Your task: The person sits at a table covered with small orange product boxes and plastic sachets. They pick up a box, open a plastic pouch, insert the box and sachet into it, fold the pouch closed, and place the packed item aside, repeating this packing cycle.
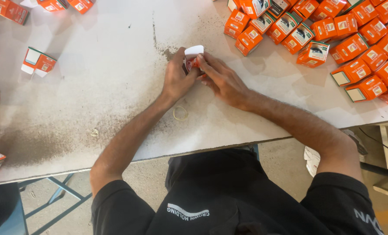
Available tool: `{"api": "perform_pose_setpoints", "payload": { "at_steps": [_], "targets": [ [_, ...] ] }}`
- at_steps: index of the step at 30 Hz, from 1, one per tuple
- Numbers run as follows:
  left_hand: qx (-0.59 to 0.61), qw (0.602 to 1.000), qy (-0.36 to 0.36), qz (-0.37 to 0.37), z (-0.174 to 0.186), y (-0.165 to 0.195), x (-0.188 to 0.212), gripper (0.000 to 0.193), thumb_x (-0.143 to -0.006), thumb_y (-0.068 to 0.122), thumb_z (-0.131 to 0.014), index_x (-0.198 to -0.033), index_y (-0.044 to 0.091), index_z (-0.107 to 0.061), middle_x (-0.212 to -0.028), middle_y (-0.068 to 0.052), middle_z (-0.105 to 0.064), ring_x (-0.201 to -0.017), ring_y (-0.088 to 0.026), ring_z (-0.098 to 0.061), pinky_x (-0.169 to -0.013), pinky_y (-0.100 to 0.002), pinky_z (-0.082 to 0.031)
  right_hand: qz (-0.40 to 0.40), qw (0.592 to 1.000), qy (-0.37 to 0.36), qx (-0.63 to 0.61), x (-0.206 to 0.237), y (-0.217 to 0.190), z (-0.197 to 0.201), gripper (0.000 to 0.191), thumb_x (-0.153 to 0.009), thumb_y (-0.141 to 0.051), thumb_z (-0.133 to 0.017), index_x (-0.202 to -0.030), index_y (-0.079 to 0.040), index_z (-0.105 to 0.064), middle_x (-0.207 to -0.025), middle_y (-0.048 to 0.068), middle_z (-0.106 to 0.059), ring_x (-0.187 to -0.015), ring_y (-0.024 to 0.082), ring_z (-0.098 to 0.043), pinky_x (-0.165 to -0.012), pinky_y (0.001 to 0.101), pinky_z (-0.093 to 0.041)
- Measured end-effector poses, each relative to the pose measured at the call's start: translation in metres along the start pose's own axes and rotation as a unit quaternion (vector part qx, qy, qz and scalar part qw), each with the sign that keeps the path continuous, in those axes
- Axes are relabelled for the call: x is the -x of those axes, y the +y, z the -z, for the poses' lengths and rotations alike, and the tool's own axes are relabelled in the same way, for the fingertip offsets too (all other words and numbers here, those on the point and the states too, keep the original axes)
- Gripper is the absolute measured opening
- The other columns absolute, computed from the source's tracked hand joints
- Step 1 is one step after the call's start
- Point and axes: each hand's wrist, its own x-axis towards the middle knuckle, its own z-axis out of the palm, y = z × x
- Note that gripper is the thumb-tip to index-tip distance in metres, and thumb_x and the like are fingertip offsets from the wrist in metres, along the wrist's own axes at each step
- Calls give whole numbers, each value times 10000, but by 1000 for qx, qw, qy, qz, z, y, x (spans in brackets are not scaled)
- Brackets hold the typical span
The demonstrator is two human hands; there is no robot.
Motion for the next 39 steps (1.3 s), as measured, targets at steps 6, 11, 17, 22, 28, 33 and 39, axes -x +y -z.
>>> {"api": "perform_pose_setpoints", "payload": {
  "at_steps": [6, 11, 17, 22, 28, 33, 39],
  "targets": [
    [285, 938, -178, 87, 31, 8, 4, 447, -872, 98, -522, -1311, 42, -581, -948, -122, -732, -735, -143, -688, -717, -287, -635, 28, 994, -24, 105, -5, -3, 1, 616, -921, -56, -758, -1462, 46, -481, -1439, 270, -455, -1242, 454, -572, -962, 482, -561],
    [277, 945, -128, 120, 28, -3, -2, 163, -1011, 39, -557, -1132, -24, -646, -957, -131, -683, -730, -137, -639, -696, -319, -651, 25, 995, -1, 97, -7, -6, 2, 543, -918, -35, -757, -1408, 40, -534, -1441, 259, -476, -1181, 438, -620, -918, 482, -570],
    [-46, 988, 34, -145, 7, 0, 2, 147, -888, -49, -637, -1029, -16, -665, -1004, -134, -727, -914, -276, -680, -810, -381, -586, 13, 997, -1, 79, -6, -8, 4, 427, -864, 15, -753, -1233, -47, -548, -1420, 235, -504, -1159, 427, -641, -909, 471, -567],
    [-53, 964, -37, -256, 13, 2, 14, 319, -954, 54, -654, -1260, -36, -647, -1358, -215, -651, -1307, -368, -628, -1054, -409, -585, -22, 999, 27, 4, -5, -2, 1, 487, -905, -12, -775, -1245, -43, -428, -1412, 222, -574, -1169, 435, -644, -897, 466, -567],
    [-119, 949, -45, -289, 17, -9, 19, 306, -909, 4, -775, -1194, 13, -663, -1385, -200, -657, -1387, -381, -572, -1130, -469, -549, -23, 999, 33, 1, 3, 8, -7, 545, -921, -47, -790, -1244, -33, -351, -1372, 238, -602, -1158, 451, -650, -896, 481, -564],
    [-86, 957, -39, -275, 13, -12, 14, 175, -943, 21, -781, -1019, -6, -626, -1378, -204, -664, -1383, -386, -569, -1108, -462, -573, -29, 999, 27, -5, 0, 9, -6, 529, -933, -58, -793, -1231, -38, -356, -1367, 232, -612, -1145, 446, -657, -883, 478, -564],
    [-275, 892, -22, -359, 19, -1, 24, 121, -1018, 49, -778, -964, 67, -671, -1569, -166, -528, -1529, -333, -410, -1309, -526, -348, -6, 1000, 27, -4, 0, 5, -4, 648, -913, -84, -810, -1350, -24, -335, -1389, 252, -572, -1196, 455, -626, -928, 483, -555]
  ]
}}
